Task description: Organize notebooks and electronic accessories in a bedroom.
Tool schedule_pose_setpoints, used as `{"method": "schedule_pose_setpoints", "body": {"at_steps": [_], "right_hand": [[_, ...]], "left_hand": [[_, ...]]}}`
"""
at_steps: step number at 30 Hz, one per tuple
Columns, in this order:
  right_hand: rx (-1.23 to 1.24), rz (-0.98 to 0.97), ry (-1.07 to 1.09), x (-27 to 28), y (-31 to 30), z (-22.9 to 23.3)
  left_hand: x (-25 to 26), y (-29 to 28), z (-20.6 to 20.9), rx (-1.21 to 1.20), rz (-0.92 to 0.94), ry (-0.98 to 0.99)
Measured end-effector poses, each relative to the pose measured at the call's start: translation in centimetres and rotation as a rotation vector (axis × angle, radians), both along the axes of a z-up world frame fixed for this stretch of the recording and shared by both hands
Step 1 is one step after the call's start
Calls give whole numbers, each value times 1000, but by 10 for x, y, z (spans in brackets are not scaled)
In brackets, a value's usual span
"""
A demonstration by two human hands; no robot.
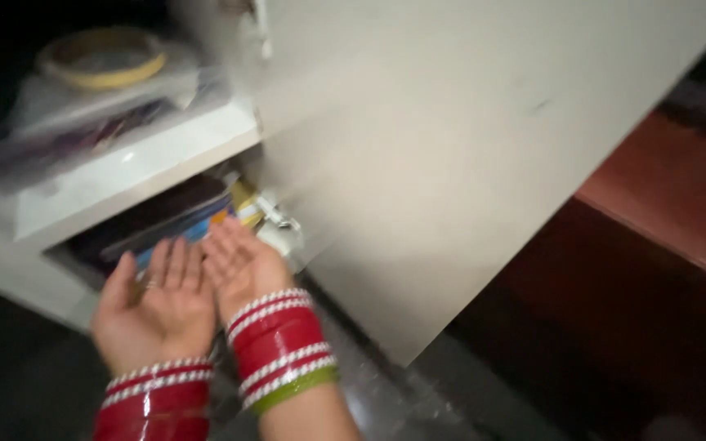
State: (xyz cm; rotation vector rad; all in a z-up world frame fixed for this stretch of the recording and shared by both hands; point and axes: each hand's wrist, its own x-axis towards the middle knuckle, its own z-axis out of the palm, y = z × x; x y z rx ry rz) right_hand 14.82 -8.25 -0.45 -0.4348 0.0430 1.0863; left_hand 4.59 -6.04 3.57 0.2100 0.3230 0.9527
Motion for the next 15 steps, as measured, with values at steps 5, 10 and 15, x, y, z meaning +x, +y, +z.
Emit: {"method": "schedule_pose_setpoints", "body": {"at_steps": [5, 10, 15], "right_hand": [[-82, -70, 13, -3, -24, 13], [-105, -124, 25, 11, -39, -29], [-163, -69, -8, 12, -39, -34]], "left_hand": [[13, -10, -5, -189, 125, 109], [31, -27, -25, -255, 151, 108], [36, -22, -55, -234, 151, 189]]}}
